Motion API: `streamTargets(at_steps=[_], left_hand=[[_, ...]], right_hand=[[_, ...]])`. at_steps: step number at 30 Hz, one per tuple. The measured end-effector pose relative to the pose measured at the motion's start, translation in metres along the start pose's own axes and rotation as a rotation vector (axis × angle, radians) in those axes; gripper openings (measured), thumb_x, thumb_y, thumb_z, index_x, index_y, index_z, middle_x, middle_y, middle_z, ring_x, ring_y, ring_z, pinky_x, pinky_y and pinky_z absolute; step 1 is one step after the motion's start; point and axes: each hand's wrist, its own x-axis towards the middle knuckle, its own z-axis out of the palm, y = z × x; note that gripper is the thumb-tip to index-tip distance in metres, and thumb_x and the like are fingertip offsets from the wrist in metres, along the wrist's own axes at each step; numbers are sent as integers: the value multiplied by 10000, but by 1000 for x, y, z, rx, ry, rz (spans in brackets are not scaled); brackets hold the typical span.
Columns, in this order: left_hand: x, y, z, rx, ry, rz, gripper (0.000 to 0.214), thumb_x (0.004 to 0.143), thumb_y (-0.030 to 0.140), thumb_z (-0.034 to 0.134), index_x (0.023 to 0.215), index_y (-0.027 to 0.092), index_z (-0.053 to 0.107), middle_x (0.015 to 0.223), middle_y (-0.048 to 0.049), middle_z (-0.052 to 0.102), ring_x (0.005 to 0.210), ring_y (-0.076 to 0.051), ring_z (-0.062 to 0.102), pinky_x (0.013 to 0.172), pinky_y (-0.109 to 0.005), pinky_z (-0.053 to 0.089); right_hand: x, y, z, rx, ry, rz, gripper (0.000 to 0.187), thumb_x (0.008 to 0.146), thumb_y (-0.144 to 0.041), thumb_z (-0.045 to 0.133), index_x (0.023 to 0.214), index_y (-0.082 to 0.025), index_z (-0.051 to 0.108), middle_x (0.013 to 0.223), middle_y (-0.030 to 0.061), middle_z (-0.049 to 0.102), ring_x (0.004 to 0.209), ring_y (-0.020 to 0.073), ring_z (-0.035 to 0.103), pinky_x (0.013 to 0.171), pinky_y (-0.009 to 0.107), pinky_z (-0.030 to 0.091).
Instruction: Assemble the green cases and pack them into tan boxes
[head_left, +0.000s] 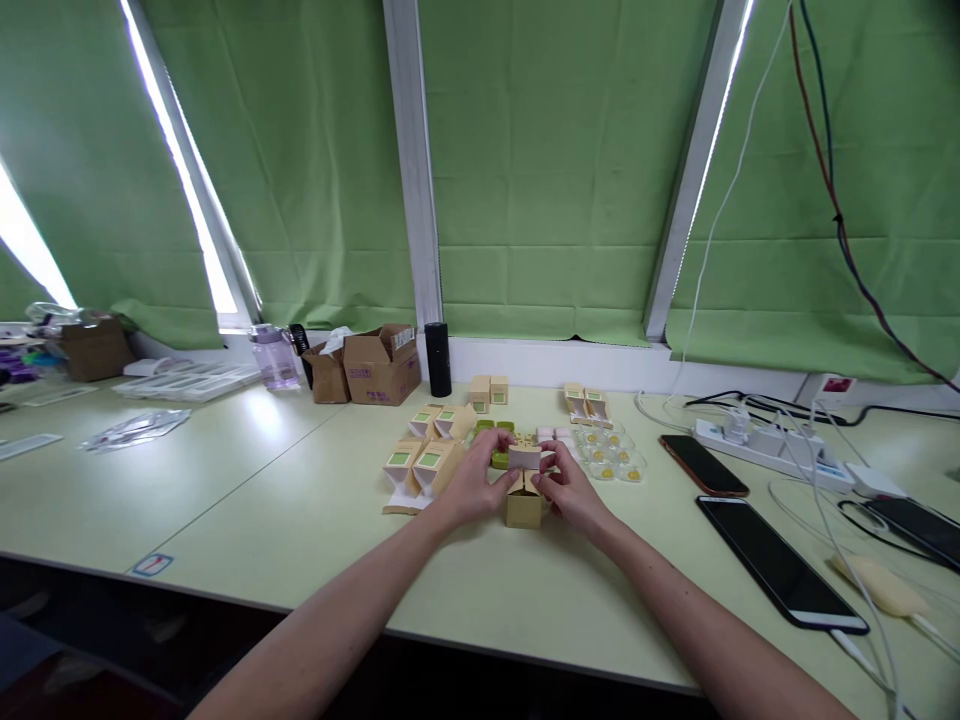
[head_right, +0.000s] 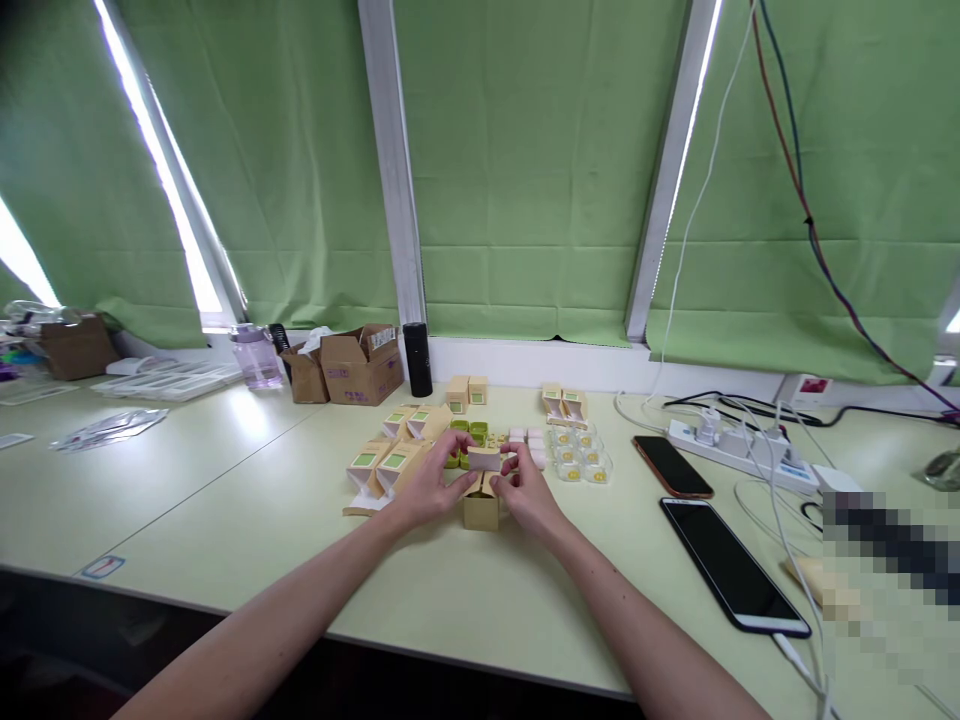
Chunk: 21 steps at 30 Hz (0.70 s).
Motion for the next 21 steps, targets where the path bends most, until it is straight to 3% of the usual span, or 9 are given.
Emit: streamTargets(at_steps=[9, 17, 21], left_hand=[[2, 3, 0, 21, -14, 79, 104, 907, 184, 648, 988, 224, 597, 1072, -87, 654, 1070, -273, 617, 947, -421, 513], [1, -3, 1, 33, 1, 134, 244, 807, 50, 628, 976, 226, 629, 1015, -57, 673, 1034, -260, 624, 909, -403, 531], [1, -4, 1, 38, 11, 162, 260, 796, 32, 606, 967, 226, 627, 995, -56, 673, 1021, -257, 628, 890, -395, 538]], right_hand=[[-2, 3, -1, -122, 61, -178, 413, 774, -409, 728, 1138, -254, 608, 917, -20, 540, 702, 147, 545, 646, 284, 468], [-13, -10, -4, -268, 108, -542, 127, 950, -324, 620, 1000, -228, 687, 916, 40, 622, 739, 177, 538, 606, 290, 432], [-17, -11, -4, -331, 108, -635, 79, 972, -299, 632, 957, -232, 671, 836, 17, 598, 665, 163, 506, 586, 299, 414]])
